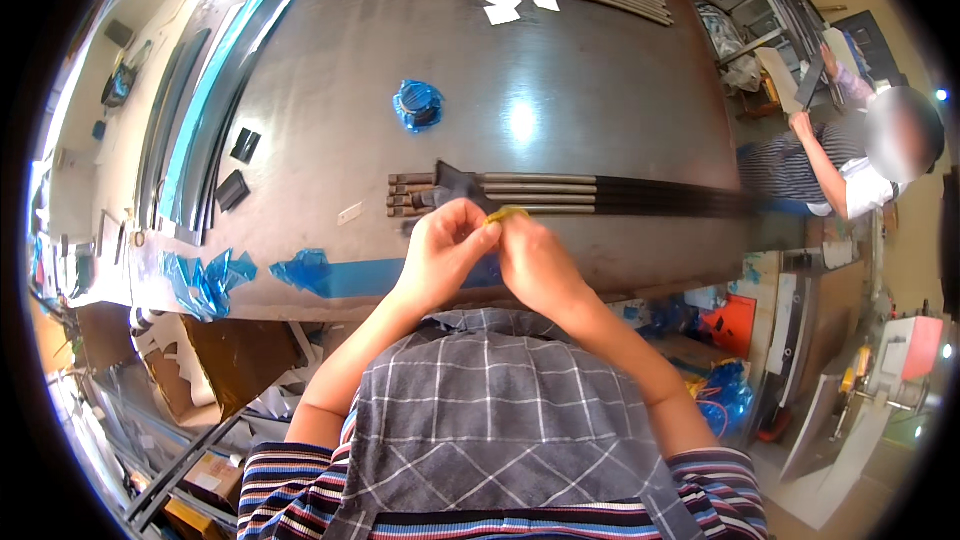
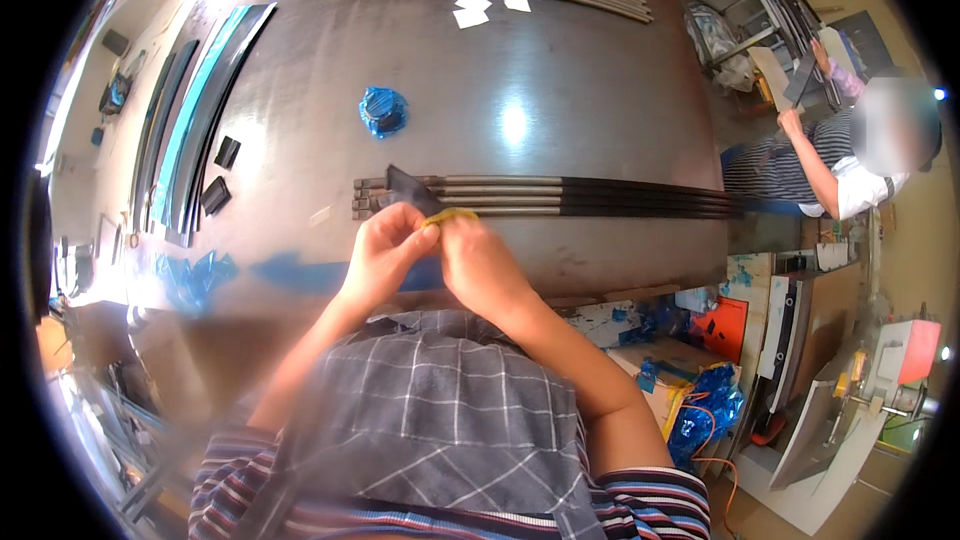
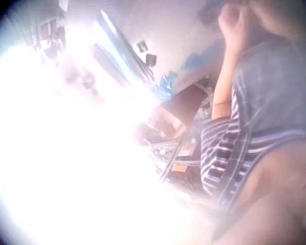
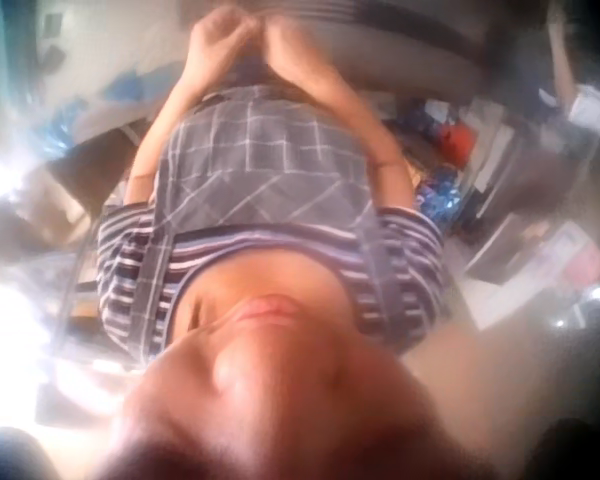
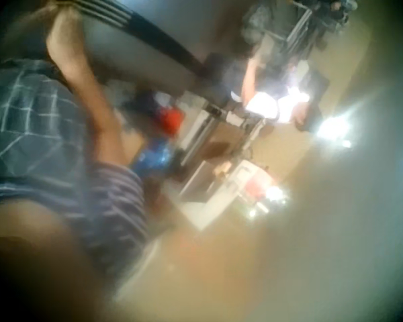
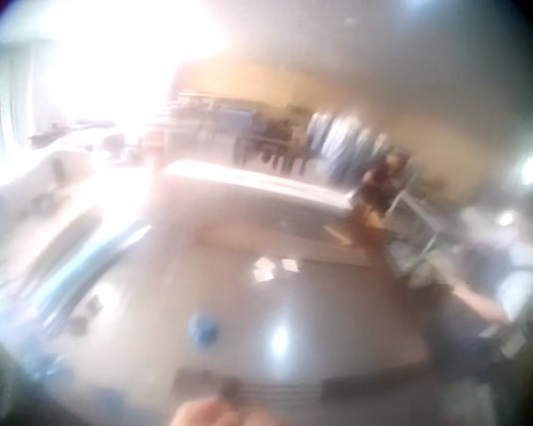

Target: The person applies white tape to several long, thin metal rods laid out on a large metal table. They use a paper template to measure and align the tape, then smooth it down with their gloved hands. The person repeats this process for multiple rods, occasionally adjusting the template and tape.

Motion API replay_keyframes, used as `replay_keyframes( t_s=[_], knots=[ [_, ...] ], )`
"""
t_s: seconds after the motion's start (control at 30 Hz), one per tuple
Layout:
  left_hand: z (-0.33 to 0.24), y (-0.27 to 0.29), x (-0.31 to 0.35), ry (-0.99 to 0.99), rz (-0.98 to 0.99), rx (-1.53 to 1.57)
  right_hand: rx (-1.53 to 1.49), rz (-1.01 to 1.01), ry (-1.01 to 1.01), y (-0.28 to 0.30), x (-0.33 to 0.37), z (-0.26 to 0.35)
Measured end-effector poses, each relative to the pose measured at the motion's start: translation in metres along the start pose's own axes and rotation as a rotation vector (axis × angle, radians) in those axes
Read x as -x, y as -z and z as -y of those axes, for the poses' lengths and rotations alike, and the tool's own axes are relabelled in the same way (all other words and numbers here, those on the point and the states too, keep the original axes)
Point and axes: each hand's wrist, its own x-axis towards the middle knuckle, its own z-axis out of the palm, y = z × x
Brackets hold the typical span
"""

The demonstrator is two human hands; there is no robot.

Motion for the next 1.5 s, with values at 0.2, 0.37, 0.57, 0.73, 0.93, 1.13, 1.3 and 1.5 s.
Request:
replay_keyframes(
  t_s=[0.2, 0.37, 0.57, 0.73, 0.93, 1.13, 1.3, 1.5],
  knots=[
    [-0.023, -0.020, 0.016, -0.278, 0.283, -0.328, -1.007, -0.126, -0.203, -0.006, 0.003, -0.027],
    [-0.028, -0.042, 0.011, -0.616, 0.345, -0.330, -1.264, -0.187, -0.139, -0.012, -0.004, -0.093],
    [-0.027, -0.042, 0.006, -0.546, 0.394, -0.401, -1.832, 0.142, 0.277, -0.004, -0.060, -0.033],
    [-0.022, -0.043, 0.004, -0.482, 0.457, -0.278, -1.863, 0.233, 0.258, 0.005, -0.072, -0.026],
    [-0.021, -0.041, 0.002, -0.429, 0.604, -0.103, -1.829, 0.406, 0.162, 0.012, -0.080, 0.006],
    [-0.029, 0.002, -0.001, -0.370, 0.430, -0.216, -0.999, -0.186, -0.049, -0.023, -0.128, -0.015],
    [-0.028, 0.137, 0.012, -0.243, -0.509, -0.316, -0.627, 0.221, -0.188, -0.018, -0.096, 0.006],
    [0.035, 0.455, 0.083, -0.108, -1.647, -0.963, -0.633, 0.753, -0.461, -0.048, -0.043, -0.023]
  ],
)
